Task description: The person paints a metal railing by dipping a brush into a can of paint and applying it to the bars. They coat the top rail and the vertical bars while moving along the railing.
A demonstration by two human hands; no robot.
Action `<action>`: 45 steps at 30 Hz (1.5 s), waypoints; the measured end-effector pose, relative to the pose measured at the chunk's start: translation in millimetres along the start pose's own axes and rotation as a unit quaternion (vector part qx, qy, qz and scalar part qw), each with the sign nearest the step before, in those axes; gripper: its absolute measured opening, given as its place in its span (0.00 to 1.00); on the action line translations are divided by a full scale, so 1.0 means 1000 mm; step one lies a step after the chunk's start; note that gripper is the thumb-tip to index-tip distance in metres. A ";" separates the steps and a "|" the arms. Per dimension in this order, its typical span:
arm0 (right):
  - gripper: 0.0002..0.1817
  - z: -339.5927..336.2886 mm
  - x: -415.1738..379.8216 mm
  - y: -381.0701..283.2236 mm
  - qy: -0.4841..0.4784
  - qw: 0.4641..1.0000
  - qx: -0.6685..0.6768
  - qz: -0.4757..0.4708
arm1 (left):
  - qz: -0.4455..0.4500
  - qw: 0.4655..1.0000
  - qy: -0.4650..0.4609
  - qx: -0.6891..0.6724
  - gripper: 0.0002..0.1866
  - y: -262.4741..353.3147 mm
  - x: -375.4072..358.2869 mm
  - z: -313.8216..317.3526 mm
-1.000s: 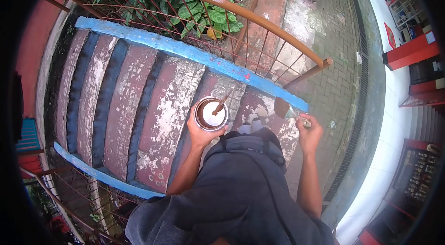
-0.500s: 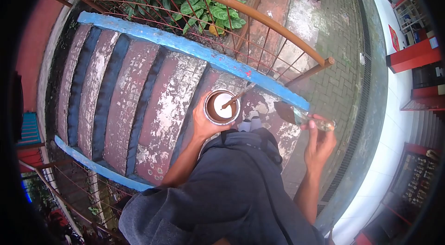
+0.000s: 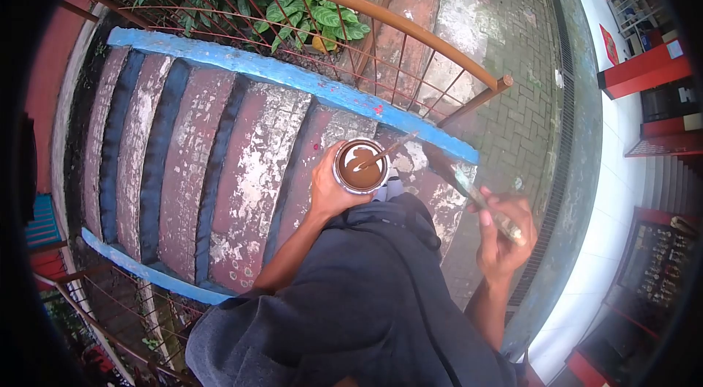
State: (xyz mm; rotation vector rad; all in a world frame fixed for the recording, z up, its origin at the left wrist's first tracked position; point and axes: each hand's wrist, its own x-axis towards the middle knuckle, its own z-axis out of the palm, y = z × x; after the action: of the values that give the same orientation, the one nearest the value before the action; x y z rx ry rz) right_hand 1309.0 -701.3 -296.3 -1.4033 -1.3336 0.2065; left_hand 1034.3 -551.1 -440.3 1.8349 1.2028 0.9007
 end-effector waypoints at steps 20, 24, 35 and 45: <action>0.18 0.067 0.028 -0.048 -0.195 0.974 -0.081 -0.076 | 0.115 0.991 -0.058 -0.049 0.55 0.035 0.000 0.027; 0.18 0.076 0.025 -0.045 -0.180 0.977 -0.080 -0.084 | 0.117 0.990 -0.056 -0.058 0.55 0.034 -0.001 0.028; 0.09 0.078 0.007 -0.035 -0.082 0.991 -0.031 0.099 | 0.120 0.991 -0.041 -0.047 0.56 0.027 -0.004 0.024; 0.09 0.064 0.001 -0.026 -0.049 0.994 -0.015 0.097 | 0.081 0.993 -0.047 -0.069 0.57 0.023 -0.010 0.025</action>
State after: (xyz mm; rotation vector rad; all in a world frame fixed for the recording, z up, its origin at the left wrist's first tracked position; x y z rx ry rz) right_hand 1247.0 -671.3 -297.8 -1.5650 -1.2832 0.3897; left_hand 1062.4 -571.9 -433.2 1.8598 0.9210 0.9503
